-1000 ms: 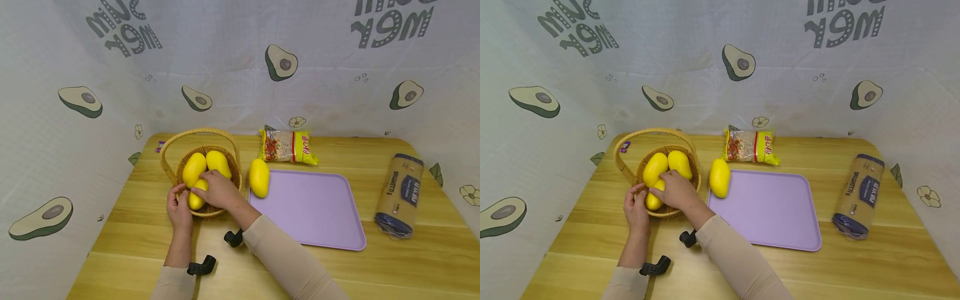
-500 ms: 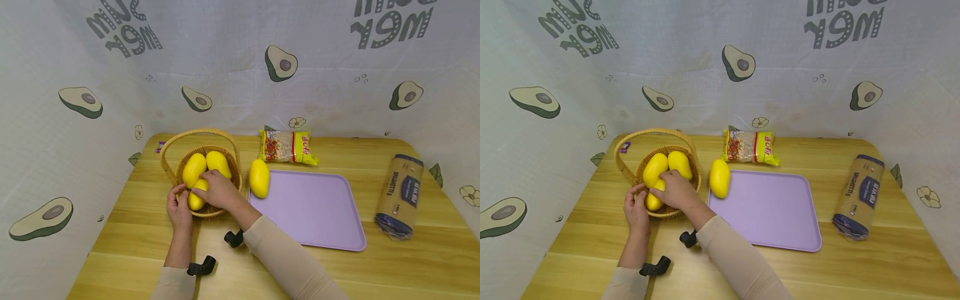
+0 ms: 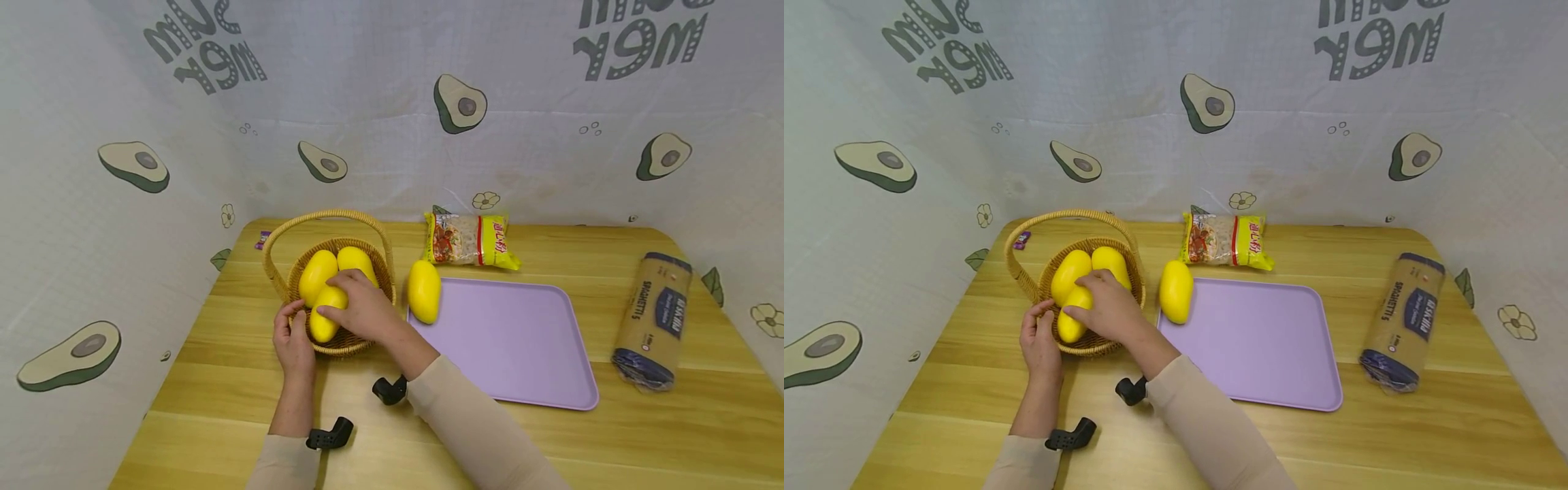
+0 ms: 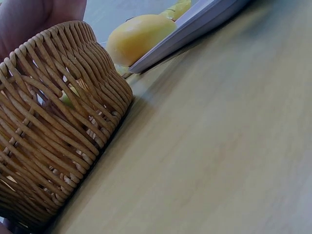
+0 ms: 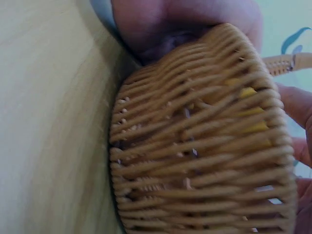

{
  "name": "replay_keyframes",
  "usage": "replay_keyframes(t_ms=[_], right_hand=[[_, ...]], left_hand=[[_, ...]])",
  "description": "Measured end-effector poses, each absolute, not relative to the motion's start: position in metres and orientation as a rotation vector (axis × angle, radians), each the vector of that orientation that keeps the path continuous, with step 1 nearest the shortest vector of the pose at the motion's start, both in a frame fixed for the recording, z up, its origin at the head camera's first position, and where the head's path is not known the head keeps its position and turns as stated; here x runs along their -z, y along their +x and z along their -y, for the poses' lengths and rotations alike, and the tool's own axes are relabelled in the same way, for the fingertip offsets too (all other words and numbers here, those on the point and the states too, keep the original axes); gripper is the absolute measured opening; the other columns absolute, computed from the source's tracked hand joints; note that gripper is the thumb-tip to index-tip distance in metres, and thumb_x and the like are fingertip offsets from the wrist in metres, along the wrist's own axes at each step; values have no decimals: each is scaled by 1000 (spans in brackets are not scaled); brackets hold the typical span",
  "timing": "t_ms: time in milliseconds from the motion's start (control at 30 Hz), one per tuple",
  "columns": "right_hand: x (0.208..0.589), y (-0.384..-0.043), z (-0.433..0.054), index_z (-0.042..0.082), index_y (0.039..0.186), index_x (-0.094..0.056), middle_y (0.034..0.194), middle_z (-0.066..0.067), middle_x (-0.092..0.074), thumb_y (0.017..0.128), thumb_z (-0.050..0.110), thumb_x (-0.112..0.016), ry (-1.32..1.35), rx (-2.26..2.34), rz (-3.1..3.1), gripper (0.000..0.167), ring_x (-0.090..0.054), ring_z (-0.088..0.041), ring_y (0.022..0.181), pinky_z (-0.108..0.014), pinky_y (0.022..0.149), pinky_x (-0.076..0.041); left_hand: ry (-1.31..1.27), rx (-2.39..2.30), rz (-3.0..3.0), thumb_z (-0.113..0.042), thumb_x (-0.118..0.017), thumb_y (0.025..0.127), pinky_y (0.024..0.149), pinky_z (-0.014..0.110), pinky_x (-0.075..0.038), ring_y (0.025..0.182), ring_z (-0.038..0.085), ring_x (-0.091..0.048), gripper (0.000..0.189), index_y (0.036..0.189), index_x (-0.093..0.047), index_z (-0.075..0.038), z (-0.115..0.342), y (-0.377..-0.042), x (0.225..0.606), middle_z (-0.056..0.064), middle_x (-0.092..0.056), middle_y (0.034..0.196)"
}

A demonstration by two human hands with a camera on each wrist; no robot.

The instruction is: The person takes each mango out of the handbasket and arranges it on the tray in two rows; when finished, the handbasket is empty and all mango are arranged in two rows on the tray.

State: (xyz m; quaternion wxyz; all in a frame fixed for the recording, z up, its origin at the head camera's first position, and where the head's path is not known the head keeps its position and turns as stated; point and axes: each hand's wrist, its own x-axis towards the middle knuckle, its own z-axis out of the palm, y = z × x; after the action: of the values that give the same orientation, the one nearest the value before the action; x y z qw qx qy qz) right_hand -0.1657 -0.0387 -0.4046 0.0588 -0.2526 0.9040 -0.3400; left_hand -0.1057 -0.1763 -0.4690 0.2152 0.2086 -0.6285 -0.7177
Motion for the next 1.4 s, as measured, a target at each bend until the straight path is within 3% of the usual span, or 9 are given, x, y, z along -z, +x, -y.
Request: replay_keyframes(t_ms=[333,567,800,1100,1400], right_hand=[[392,-159,16,19,140,-60,157,-4,-42,89,37,-78,-666,1396,-2693,57,-50,-32,139,-49,111,-46],[383,-147,4,16,139,-60,157,-8,-40,87,28,-82,-615,1632,-2579,58,-64,-28,114,-39,87,-59],[375,-133,-15,22,139,-59,156,-4,-46,87,32,-81,-602,1608,-2604,58,-54,-27,133,-44,95,-56],[377,-126,-43,21,146,-52,154,-1,-44,87,26,-82,-639,1611,-2455,66,-62,-25,117,-35,89,-59],[379,-122,-83,20,149,-52,159,-6,-41,87,17,-81,-730,1456,-2441,68,-54,-32,133,-38,87,-60]], left_hand=[[580,1942,1759,-14,-50,102,126,46,-19,151,22,-30,29,124,-60,3,177,-108,471,8,-48,151],[575,1944,1756,-13,-50,102,125,45,-20,150,21,-31,28,123,-61,2,178,-107,473,8,-50,149],[583,1944,1736,-12,-50,102,124,43,-22,149,21,-33,26,120,-63,0,177,-107,470,9,-51,147],[577,1964,1723,-11,-50,102,125,42,-21,151,20,-30,24,118,-63,0,177,-107,472,8,-50,148],[576,1970,1736,-11,-50,102,126,43,-20,152,21,-29,23,119,-63,-1,176,-106,471,8,-48,151]])
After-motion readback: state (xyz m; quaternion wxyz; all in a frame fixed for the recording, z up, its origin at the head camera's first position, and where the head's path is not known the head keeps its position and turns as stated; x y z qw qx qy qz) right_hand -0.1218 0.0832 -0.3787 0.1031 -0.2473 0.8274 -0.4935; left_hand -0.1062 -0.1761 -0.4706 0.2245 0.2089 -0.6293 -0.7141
